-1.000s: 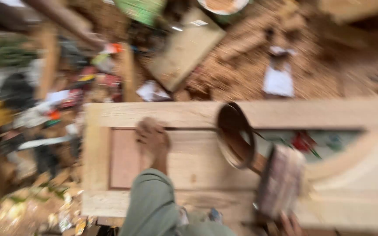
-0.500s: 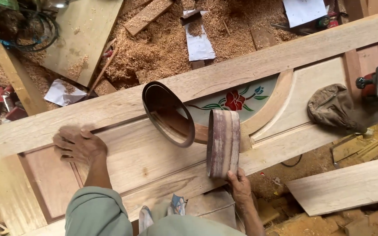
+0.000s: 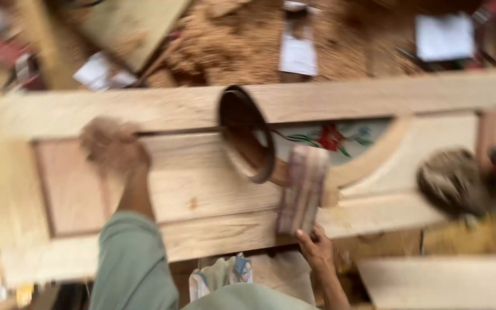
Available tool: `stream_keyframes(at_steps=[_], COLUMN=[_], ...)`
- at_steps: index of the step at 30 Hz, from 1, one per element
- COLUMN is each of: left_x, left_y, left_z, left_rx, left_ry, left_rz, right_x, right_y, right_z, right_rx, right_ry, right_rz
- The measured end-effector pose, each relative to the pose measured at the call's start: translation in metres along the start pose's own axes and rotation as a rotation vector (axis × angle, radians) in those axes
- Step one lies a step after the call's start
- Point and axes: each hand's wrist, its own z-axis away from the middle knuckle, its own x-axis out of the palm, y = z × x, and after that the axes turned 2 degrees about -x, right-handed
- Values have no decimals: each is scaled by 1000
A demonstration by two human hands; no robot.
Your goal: The person is sanding a decorative wooden door using a belt sander and replaces the sandpaper belt during the process.
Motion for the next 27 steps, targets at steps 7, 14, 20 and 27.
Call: stream_keyframes(at_steps=[7,14,20,27], left_x=[-112,-68,-132,-37], left_y=[31,-40,-174,-221], left_z=[-16,69,302,708], left_rx=[-182,47,-272,-1039], left_ry=[-499,116,630,32], left_rz=[157,683,499,345], right_x=[-42,-114,-131,-129], right_y=[7,21,8,12], right_z=[-16,-55,-71,-61], right_rx=[-282,-717,-968,-1109], right_ry=[-28,44,-64,-134], right_rz=[107,702,844,933])
